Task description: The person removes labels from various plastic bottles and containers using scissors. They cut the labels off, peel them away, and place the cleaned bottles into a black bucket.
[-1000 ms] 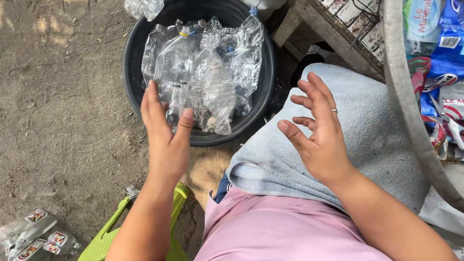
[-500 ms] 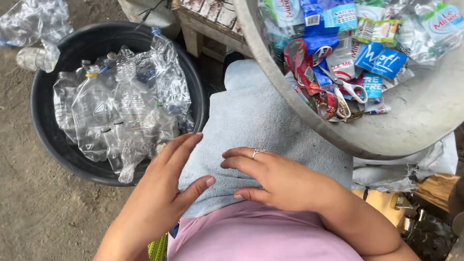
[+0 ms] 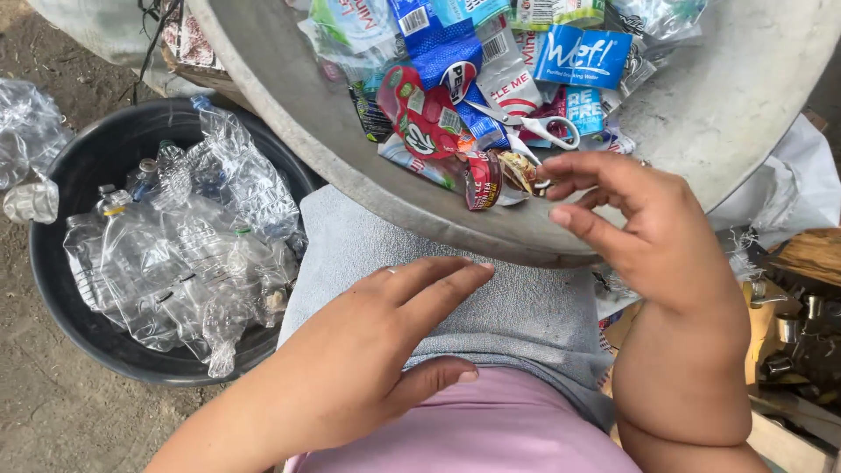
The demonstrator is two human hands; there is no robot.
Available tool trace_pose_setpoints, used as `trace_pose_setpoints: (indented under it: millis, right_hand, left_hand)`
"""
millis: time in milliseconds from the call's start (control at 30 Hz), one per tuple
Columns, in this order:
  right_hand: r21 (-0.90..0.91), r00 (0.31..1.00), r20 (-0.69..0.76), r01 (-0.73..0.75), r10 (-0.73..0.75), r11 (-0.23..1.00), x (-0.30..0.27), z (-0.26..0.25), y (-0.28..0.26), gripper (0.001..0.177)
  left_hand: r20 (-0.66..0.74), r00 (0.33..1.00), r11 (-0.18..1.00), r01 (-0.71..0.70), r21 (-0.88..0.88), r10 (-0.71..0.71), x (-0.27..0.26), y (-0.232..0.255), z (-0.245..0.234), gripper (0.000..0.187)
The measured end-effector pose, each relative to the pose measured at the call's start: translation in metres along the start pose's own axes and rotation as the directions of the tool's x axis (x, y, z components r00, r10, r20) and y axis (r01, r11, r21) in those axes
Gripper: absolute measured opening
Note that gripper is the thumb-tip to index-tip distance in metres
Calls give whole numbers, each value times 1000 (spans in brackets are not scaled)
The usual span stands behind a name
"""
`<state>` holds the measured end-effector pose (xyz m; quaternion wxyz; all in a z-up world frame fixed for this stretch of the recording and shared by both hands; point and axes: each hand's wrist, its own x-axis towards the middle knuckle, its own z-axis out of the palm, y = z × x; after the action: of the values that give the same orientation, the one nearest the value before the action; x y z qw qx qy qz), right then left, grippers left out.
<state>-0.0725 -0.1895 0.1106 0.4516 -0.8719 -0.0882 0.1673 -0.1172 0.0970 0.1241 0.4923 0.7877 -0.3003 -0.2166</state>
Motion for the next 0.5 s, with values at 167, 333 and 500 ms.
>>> trace_pose_setpoints:
  millis: [167,333,500]
  right_hand:
    - [-347,989,-137,-99,55,933,37,-3,53,38]
    - [-496,980,-195,-134,40,858,60,17,94,33]
    - [-677,966,-121,-249,228,693,67,25,106,43]
  left_hand:
    - [-259,965,997,-8,70,26,73,-12,20,56]
    - [-368,923,873,271,404,-116,109,-48,53,61]
    - [-312,914,792,386,474,-259,114,-47,52,62]
